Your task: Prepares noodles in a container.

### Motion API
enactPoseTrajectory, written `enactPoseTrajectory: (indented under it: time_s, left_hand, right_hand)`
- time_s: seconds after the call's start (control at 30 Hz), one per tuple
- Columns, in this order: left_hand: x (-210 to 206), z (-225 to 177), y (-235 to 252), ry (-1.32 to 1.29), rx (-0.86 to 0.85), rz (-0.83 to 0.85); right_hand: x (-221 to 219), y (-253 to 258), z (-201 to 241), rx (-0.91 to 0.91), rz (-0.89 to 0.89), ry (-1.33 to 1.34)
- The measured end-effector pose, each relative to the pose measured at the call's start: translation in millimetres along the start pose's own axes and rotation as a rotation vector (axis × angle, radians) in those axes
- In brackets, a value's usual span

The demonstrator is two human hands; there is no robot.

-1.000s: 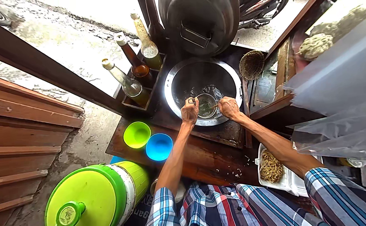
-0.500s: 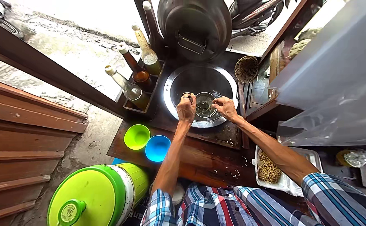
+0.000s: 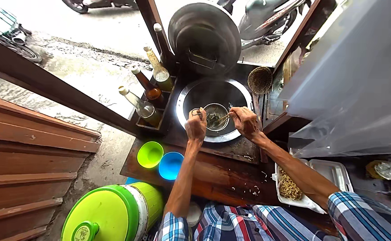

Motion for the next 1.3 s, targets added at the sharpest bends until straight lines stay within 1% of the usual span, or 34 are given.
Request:
enactPoseTrajectory:
  time_s: [0.03,0.1,0.13,0.2,0.23,0.33,0.37,0.43,0.47,0.5,0.57,0.6,0.67,0.7,0.73,0.77,0.83,0.87,0.93,0.97,1.03,1.07,1.13,1.17,1.23,1.27,1.3]
  left_hand:
    - [1.3,2.3,-1.8,-0.004,-0.008,0.015]
    - [-0.1,9.3,-8.0,-0.004,-0.042,0.057]
    - [-4.4,13.3,-8.4,0.005,-0.059,0.048]
    - [-17.2,20.4,-2.9,0.002,-0.068,-0.045]
    - [-20.8,23.1,-2.2,-0.052,-0.043,-0.073]
    - [-19.5,26.4,1.0,-0.369,0.111,-0.083]
    - [-16.0,24.3,3.1,-0.447,0.138,-0.124]
    - [-8.2,16.3,14.5,-0.528,0.148,-0.265]
    - [-7.2,13.9,18.6,-0.533,0.143,-0.311]
    - [-10.6,14.7,22.2,-0.52,0.139,-0.309]
    - [-23.5,20.4,19.4,-0.491,0.172,-0.245]
    - [-27.2,19.5,17.2,-0.487,0.191,-0.247]
    - [-31.6,11.9,26.7,-0.496,0.194,-0.333]
    - [-34.1,13.1,22.5,-0.51,0.209,-0.306]
    - [-36.1,17.8,12.9,-0.54,0.236,-0.25]
    - [-35.9,19.8,10.1,-0.558,0.263,-0.234]
    - [-28.7,7.3,22.4,-0.548,0.244,-0.304]
    - [-25.8,2.9,24.2,-0.54,0.238,-0.308]
    - [-23.4,9.1,10.7,-0.558,0.258,-0.219]
    - [-22.7,9.5,12.1,-0.564,0.265,-0.233]
    - [-21.4,1.9,18.9,-0.566,0.217,-0.327]
    - [-19.8,1.7,14.0,-0.555,0.203,-0.3]
    - [-14.7,5.4,-4.3,-0.541,0.261,-0.197]
    - [-12.1,1.3,-4.7,-0.545,0.258,-0.216]
    - [-7.0,-11.2,0.5,-0.546,0.17,-0.308]
    - [-6.0,-11.9,-2.3,-0.546,0.147,-0.311]
    - [-9.3,-10.4,-0.8,-0.574,0.151,-0.363]
  right_hand:
    - [0.0,-0.1,1.2,0.004,0.029,-0.002]
    - [-8.8,-10.0,0.2,-0.032,0.151,0.046]
    - [-10.9,-11.4,0.6,-0.053,0.153,0.071]
    - [-4.0,-2.5,4.9,-0.072,0.06,0.073]
    - [1.0,-0.5,7.8,-0.085,0.019,0.065]
    - [12.1,-8.8,13.8,-0.133,-0.046,0.093]
    - [18.6,-8.8,17.5,-0.178,-0.086,0.097]
    - [32.6,-3.0,20.1,-0.267,-0.198,0.109]
    - [38.0,-4.2,22.8,-0.299,-0.249,0.119]
    - [40.4,-6.7,24.1,-0.315,-0.287,0.129]
    - [39.5,-18.3,26.6,-0.339,-0.306,0.138]
    - [41.3,-21.9,27.8,-0.355,-0.311,0.137]
    - [50.4,-19.4,30.9,-0.397,-0.375,0.188]
    - [54.9,-25.4,36.4,-0.435,-0.398,0.221]
    - [57.9,-36.9,42.2,-0.471,-0.389,0.245]
    - [59.7,-45.5,44.2,-0.488,-0.371,0.26]
    - [69.9,-47.6,40.6,-0.492,-0.381,0.321]
    - [73.5,-53.8,39.5,-0.52,-0.384,0.386]
    - [75.1,-80.3,43.5,-0.583,-0.385,0.454]
    - [77.0,-86.9,42.9,-0.586,-0.382,0.429]
    - [90.2,-92.7,42.6,-0.577,-0.418,0.288]
    - [96.9,-100.8,47.7,-0.606,-0.435,0.239]
    - [107.2,-123.0,59.6,-0.657,-0.437,0.22]
    - [114.5,-126.9,62.2,-0.656,-0.431,0.22]
    - [131.6,-131.8,65.4,-0.644,-0.459,0.213]
    - [137.9,-141.5,70.6,-0.67,-0.464,0.212]
    - [141.7,-151.8,73.5,-0.687,-0.467,0.212]
Point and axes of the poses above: each hand's wrist, its own y-axis towards the middle knuckle, its own x-axis out of the back of the hand, z = x × y, the point moved 1 cm from there along y, towards the middle knuckle, and after that the axes turned 2 degrees about x, right-handed, at the moved point
